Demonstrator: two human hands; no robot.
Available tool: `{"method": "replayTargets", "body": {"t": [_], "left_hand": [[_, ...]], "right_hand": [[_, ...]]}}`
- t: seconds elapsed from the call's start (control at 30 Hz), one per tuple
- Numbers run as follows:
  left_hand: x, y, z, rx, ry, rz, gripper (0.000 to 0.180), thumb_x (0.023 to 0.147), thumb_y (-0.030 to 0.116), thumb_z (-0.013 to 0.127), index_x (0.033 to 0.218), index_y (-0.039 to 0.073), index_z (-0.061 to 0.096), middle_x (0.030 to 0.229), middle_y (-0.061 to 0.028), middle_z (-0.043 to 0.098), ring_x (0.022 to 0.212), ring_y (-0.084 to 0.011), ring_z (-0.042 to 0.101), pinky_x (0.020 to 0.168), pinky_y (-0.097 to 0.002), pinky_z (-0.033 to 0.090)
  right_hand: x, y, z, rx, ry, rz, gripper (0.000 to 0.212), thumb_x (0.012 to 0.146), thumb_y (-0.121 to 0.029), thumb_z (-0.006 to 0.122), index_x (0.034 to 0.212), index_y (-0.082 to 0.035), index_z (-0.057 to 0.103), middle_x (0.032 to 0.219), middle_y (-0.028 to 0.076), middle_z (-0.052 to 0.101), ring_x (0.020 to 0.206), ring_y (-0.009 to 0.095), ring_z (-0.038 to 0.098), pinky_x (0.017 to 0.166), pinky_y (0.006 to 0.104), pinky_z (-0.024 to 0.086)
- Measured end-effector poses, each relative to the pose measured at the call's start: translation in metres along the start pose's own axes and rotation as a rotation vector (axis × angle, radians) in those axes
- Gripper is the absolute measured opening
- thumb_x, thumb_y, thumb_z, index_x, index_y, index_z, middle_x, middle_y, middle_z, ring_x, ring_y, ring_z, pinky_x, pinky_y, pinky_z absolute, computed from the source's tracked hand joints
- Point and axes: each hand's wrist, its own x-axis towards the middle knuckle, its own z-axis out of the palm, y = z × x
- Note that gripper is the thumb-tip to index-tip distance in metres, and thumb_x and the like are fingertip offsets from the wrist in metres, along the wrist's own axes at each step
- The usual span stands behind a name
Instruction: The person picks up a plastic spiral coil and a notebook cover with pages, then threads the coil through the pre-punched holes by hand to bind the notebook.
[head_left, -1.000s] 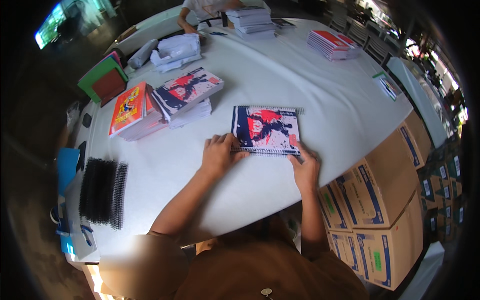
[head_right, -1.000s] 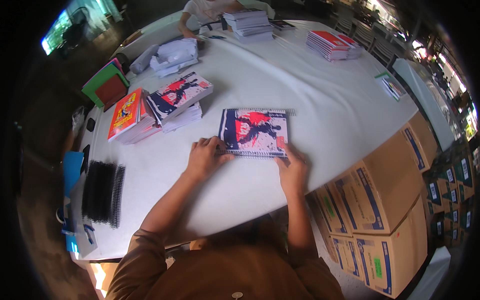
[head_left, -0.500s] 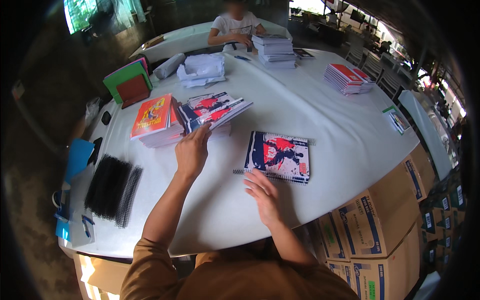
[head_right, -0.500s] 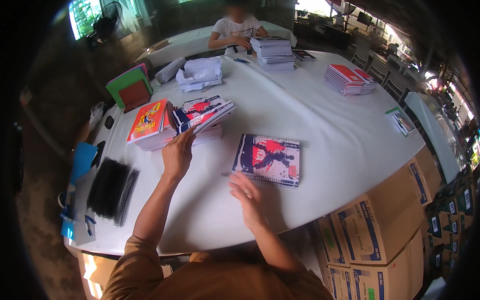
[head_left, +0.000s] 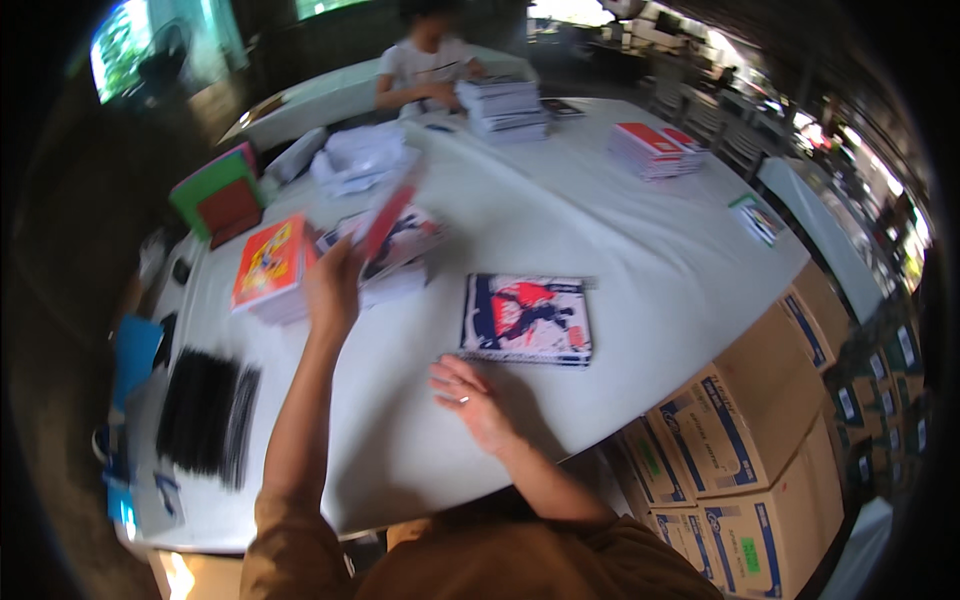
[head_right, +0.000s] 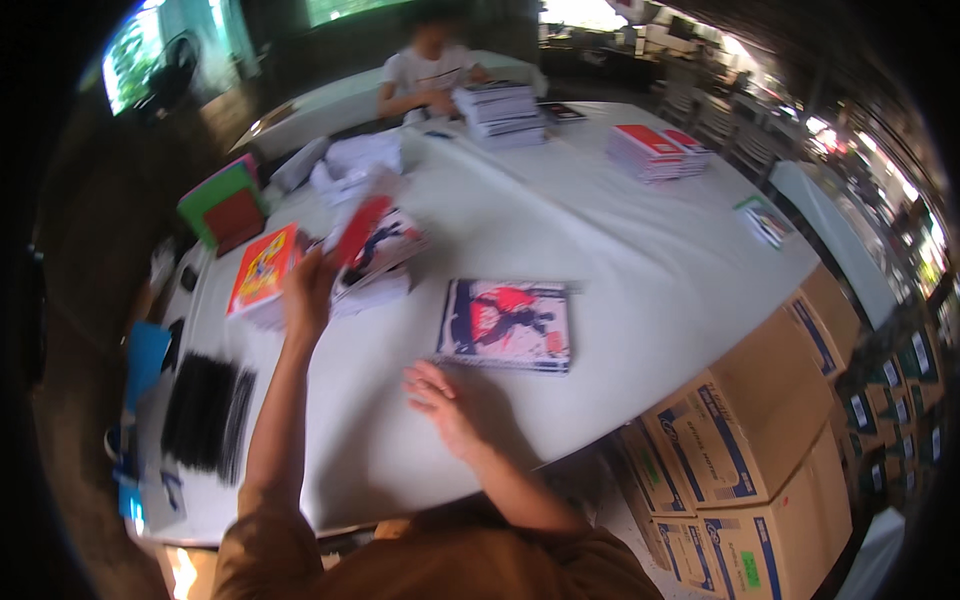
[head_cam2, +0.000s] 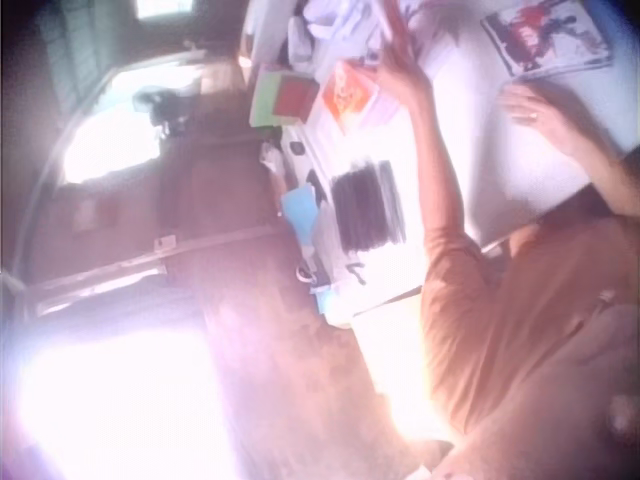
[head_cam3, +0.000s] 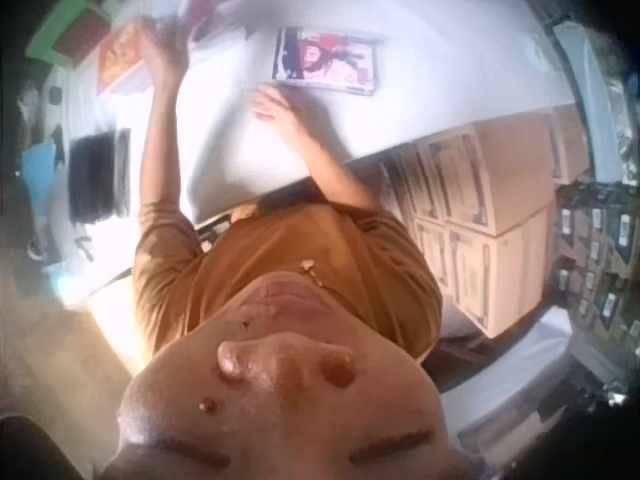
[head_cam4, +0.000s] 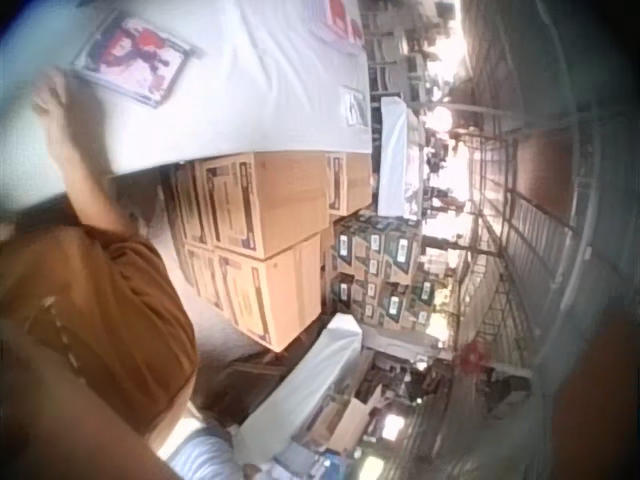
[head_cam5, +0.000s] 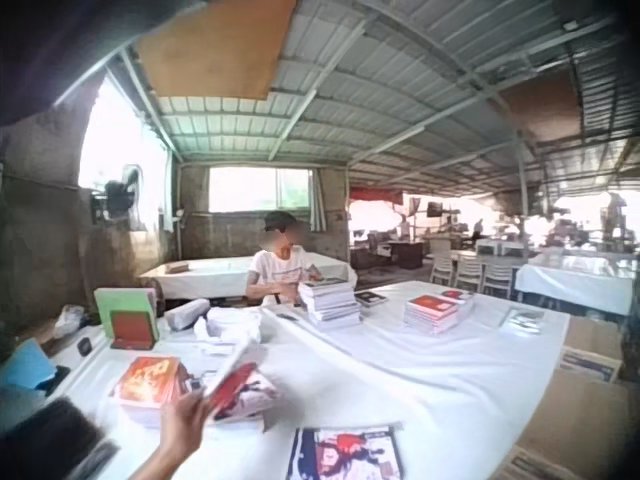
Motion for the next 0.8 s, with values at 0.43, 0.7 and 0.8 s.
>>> {"method": "replayTargets", "body": {"t": [0.43, 0.7, 0.8], "left_hand": [[-0.198, -0.04, -0.057, -0.81, -0.18, -0.663, 0.032, 0.07, -0.001, 0.055, 0.102, 0.0, 0.052, 0.098, -0.0059, 0.059, 0.086, -0.0122, 0.053, 0.073, -0.0236, 0.04], [-0.198, -0.132, -0.07, 0.291, -0.189, -0.068, 0.034, 0.078, 0.0, 0.054, 0.111, -0.003, 0.047, 0.11, -0.0195, 0.052, 0.1, -0.0349, 0.051, 0.089, -0.0402, 0.039], [-0.169, -0.159, -0.107, 1.076, -0.245, -0.453, 0.039, 0.084, 0.037, 0.052, 0.103, 0.004, 0.046, 0.097, -0.0149, 0.051, 0.095, -0.0316, 0.052, 0.074, -0.0442, 0.044]], "right_hand": [[-0.002, -0.038, 0.017, -0.649, -0.342, -0.087, 0.02, 0.08, -0.015, 0.066, 0.092, 0.0, 0.061, 0.077, 0.002, 0.062, 0.071, 0.007, 0.053, 0.065, 0.0255, 0.046], [-0.008, -0.039, 0.013, -0.653, -0.362, -0.204, 0.017, 0.079, -0.013, 0.066, 0.083, 0.002, 0.061, 0.069, 0.002, 0.061, 0.063, 0.009, 0.05, 0.061, 0.0273, 0.043], [-0.006, -0.036, 0.014, -0.7, -0.4, -0.308, 0.016, 0.079, -0.012, 0.065, 0.086, 0.002, 0.061, 0.069, 0.005, 0.061, 0.063, 0.009, 0.049, 0.06, 0.0273, 0.043]]}}
